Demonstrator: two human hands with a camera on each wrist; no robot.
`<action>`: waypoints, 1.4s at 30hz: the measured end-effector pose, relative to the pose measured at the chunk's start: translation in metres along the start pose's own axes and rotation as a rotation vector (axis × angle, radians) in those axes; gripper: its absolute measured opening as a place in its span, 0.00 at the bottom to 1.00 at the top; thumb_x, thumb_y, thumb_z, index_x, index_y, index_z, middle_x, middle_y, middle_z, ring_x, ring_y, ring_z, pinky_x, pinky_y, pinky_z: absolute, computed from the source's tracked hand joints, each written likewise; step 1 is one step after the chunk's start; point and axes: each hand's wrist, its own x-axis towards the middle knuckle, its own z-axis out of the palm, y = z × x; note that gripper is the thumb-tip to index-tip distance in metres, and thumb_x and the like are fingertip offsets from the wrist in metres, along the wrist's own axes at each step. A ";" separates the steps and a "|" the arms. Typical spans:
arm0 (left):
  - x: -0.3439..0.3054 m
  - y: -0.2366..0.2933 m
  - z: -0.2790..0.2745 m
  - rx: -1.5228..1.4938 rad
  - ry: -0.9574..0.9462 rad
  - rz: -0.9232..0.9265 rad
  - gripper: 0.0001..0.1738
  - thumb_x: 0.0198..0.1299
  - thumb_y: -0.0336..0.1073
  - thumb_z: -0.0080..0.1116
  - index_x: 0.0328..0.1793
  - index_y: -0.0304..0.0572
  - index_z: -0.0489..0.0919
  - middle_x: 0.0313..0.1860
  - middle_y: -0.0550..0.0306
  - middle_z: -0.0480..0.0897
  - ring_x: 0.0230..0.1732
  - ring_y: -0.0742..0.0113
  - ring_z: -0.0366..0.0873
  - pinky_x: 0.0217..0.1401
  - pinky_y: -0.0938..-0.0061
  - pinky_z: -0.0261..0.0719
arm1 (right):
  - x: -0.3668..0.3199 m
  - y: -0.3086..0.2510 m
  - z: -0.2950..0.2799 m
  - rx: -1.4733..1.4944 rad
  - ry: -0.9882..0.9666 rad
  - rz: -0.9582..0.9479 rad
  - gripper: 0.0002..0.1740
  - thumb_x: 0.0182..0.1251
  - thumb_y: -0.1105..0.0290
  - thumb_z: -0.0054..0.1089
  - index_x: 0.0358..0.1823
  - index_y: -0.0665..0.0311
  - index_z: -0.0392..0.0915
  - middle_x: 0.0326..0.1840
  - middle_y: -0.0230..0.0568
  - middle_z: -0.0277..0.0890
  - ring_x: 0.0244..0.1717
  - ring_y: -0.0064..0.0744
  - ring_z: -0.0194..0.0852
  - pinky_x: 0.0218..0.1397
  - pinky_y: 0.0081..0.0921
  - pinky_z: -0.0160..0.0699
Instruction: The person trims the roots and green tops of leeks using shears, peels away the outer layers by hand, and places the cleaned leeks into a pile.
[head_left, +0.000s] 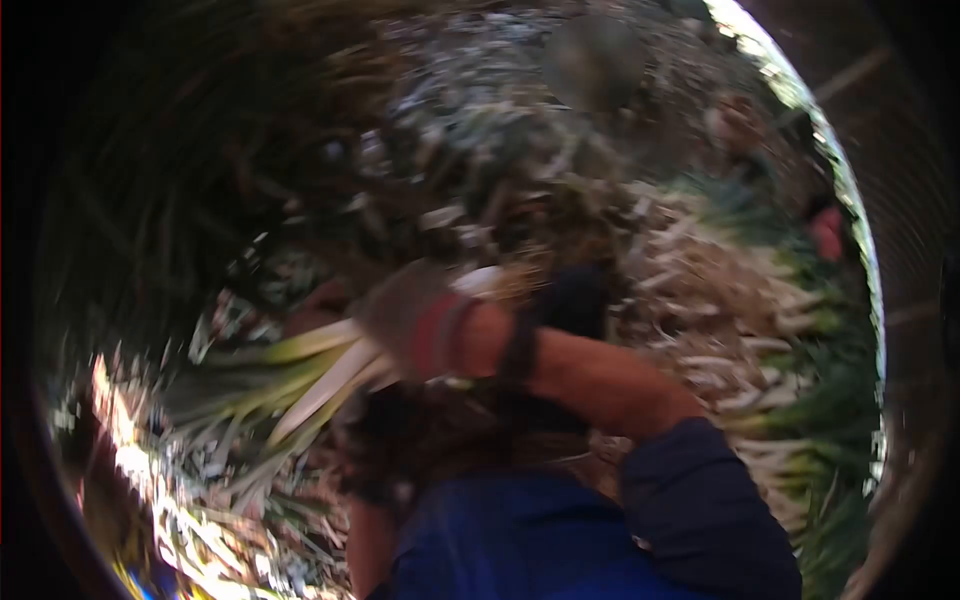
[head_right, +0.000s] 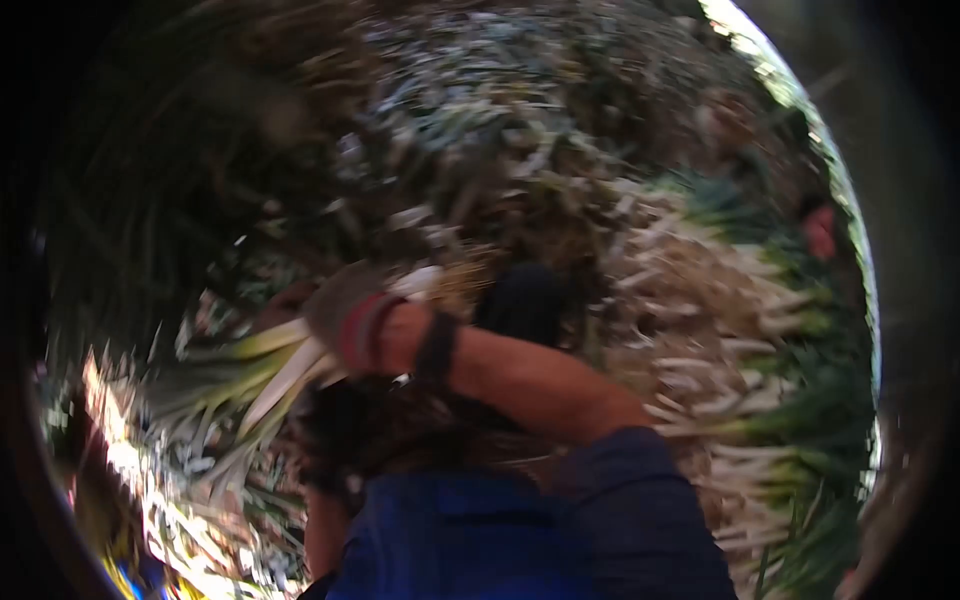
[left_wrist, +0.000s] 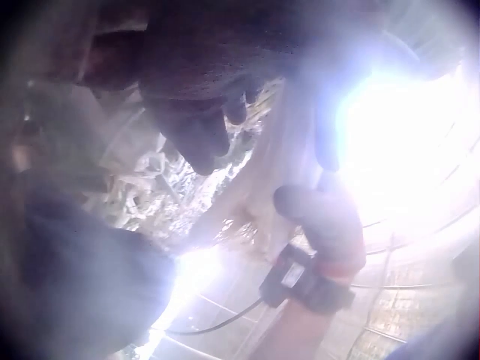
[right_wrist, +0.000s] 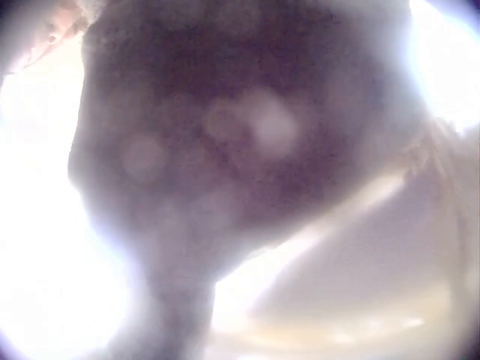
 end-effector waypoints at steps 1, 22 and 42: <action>0.001 0.000 -0.001 0.038 0.056 -0.041 0.23 0.78 0.43 0.52 0.68 0.34 0.79 0.59 0.52 0.85 0.58 0.61 0.84 0.68 0.62 0.83 | 0.002 -0.009 0.001 -0.049 -0.005 0.080 0.18 0.52 0.56 0.75 0.36 0.62 0.89 0.34 0.45 0.89 0.38 0.49 0.91 0.37 0.48 0.84; 0.053 0.213 0.432 1.059 -0.432 1.034 0.26 0.79 0.39 0.56 0.74 0.25 0.78 0.67 0.40 0.84 0.67 0.54 0.83 0.78 0.59 0.75 | -0.267 0.034 -0.228 -0.561 1.057 0.517 0.35 0.63 0.60 0.67 0.67 0.75 0.73 0.40 0.51 0.81 0.38 0.51 0.81 0.38 0.55 0.75; 0.206 0.049 0.362 1.054 -0.525 0.043 0.18 0.66 0.28 0.71 0.62 0.32 0.84 0.43 0.61 0.87 0.41 0.75 0.81 0.47 0.76 0.81 | -0.725 0.205 -0.108 0.970 2.416 1.148 0.35 0.62 0.54 0.72 0.65 0.70 0.82 0.57 0.42 0.82 0.53 0.40 0.79 0.63 0.34 0.77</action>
